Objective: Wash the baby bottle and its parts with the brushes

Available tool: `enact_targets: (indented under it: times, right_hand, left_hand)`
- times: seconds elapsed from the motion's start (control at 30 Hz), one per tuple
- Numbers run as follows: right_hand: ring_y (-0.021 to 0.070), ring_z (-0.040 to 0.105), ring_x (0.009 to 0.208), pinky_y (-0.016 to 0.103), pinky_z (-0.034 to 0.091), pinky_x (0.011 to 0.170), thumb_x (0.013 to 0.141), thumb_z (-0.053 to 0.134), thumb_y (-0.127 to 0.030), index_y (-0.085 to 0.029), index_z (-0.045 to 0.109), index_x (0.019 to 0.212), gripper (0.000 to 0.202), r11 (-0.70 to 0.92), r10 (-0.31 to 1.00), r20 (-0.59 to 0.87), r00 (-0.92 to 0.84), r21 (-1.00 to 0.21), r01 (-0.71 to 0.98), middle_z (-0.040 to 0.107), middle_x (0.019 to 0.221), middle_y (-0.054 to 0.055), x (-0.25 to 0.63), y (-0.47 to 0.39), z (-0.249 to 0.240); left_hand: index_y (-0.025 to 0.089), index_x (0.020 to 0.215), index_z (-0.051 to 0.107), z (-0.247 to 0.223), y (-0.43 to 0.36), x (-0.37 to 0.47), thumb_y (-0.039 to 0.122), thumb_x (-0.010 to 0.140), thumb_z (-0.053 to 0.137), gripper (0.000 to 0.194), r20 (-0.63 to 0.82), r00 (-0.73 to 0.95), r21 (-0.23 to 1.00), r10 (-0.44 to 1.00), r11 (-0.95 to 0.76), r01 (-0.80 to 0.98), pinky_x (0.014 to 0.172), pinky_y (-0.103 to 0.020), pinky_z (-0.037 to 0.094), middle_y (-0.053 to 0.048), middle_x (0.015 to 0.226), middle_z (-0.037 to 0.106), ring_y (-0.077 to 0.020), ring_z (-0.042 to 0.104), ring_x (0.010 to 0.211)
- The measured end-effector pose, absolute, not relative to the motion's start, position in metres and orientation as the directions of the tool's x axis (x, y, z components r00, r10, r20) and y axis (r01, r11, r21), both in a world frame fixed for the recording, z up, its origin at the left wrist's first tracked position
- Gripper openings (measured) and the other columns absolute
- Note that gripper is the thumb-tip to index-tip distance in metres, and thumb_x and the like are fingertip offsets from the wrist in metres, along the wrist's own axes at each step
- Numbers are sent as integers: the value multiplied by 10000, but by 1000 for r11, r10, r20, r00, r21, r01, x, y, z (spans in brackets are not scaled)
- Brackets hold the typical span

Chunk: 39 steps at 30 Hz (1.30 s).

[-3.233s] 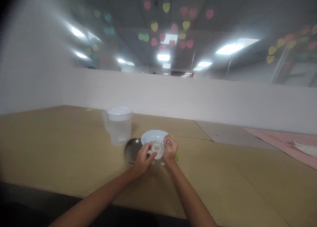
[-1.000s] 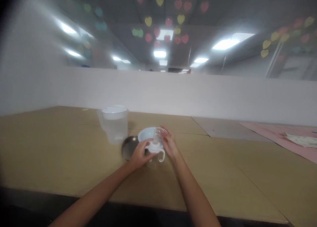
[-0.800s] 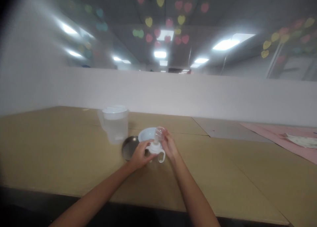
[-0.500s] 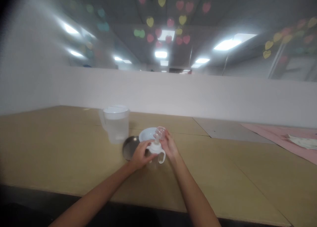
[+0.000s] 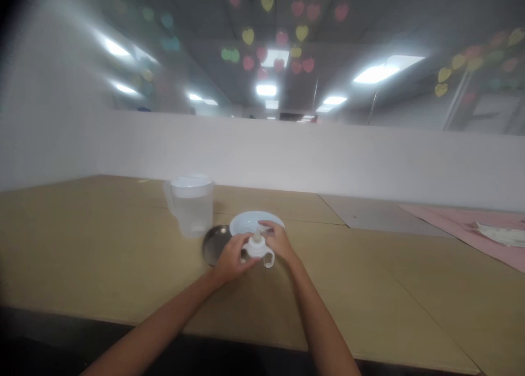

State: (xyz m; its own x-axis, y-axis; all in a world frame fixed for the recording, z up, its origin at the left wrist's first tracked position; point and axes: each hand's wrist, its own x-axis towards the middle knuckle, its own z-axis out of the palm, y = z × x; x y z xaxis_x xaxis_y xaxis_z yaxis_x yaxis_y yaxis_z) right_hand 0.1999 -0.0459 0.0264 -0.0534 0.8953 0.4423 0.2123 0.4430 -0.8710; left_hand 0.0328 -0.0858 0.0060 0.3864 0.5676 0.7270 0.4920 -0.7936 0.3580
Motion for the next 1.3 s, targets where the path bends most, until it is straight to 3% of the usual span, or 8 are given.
enact_targets:
  times: [0.27, 0.37, 0.5, 0.67, 0.9, 1.0, 1.13, 1.3]
  right_hand:
    - [153, 525, 645, 274, 398, 631, 751, 447, -289, -154, 642, 715, 241, 511, 853, 503, -137, -753, 416, 591, 637, 14, 200, -50, 24]
    - [135, 491, 589, 255, 378, 588, 792, 408, -428, -141, 620, 733, 362, 494, 864, 499, -61, -820, 290, 537, 582, 11, 199, -50, 26]
    - [111, 442, 580, 224, 348, 542, 726, 455, -570, -142, 547, 687, 440, 474, 846, 420, -329, -875, 100, 484, 614, -1, 197, -54, 34]
    - [93, 420, 627, 191, 334, 551, 502, 742, -367, -175, 493, 792, 427, 468, 798, 339, -498, -870, 157, 441, 665, -49, 200, -62, 41]
    - [159, 523, 823, 267, 396, 736, 498, 735, -233, -156, 604, 870, 402, 393, 800, 282, -529, -913, 107, 574, 843, 16, 208, -62, 42]
    - [163, 540, 832, 291, 413, 737, 521, 689, -223, -183, 603, 947, 436, 396, 883, 354, -307, -915, 84, 589, 939, 40, 225, -50, 39]
    - [136, 533, 739, 293, 415, 721, 588, 611, -273, -160, 615, 841, 277, 483, 722, 476, 502, -866, 126, 597, 818, 43, 252, -29, 33]
    - [119, 521, 614, 250, 415, 570, 683, 553, -480, -146, 623, 819, 367, 467, 860, 436, 265, -882, -65, 600, 762, 59, 254, -32, 38]
  left_hand:
    - [180, 1092, 449, 6, -85, 33, 437, 721, 542, 461, 729, 383, 350, 567, -790, 504, 838, -343, 394, -80, 1030, 573, -209, 514, 947]
    - [184, 1070, 467, 7, -86, 34, 444, 706, 557, 456, 717, 371, 378, 590, -776, 504, 824, -340, 400, -78, 1011, 580, -208, 525, 921]
    - [200, 1086, 444, 9, -87, 35, 469, 619, 635, 572, 673, 322, 506, 666, -731, 457, 822, -334, 405, -66, 1011, 585, -208, 540, 920]
    - [197, 1082, 419, 12, -85, 35, 447, 526, 708, 675, 586, 300, 666, 753, -658, 351, 735, -300, 433, -23, 872, 623, -191, 573, 822]
    - [197, 969, 456, 19, -82, 31, 415, 499, 725, 584, 533, 350, 716, 770, -631, 299, 668, -256, 429, -10, 824, 613, -175, 574, 775]
    - [200, 1033, 427, 16, -81, 29, 422, 500, 724, 649, 523, 329, 729, 786, -613, 307, 661, -252, 425, -7, 811, 612, -166, 572, 754]
    - [203, 1115, 388, 13, -81, 30, 429, 502, 721, 733, 539, 324, 708, 777, -627, 326, 690, -261, 424, -6, 820, 603, -166, 565, 770]
    - [193, 1124, 388, 12, -82, 33, 444, 535, 699, 711, 563, 328, 686, 758, -650, 326, 708, -271, 429, -18, 837, 593, -172, 561, 792]
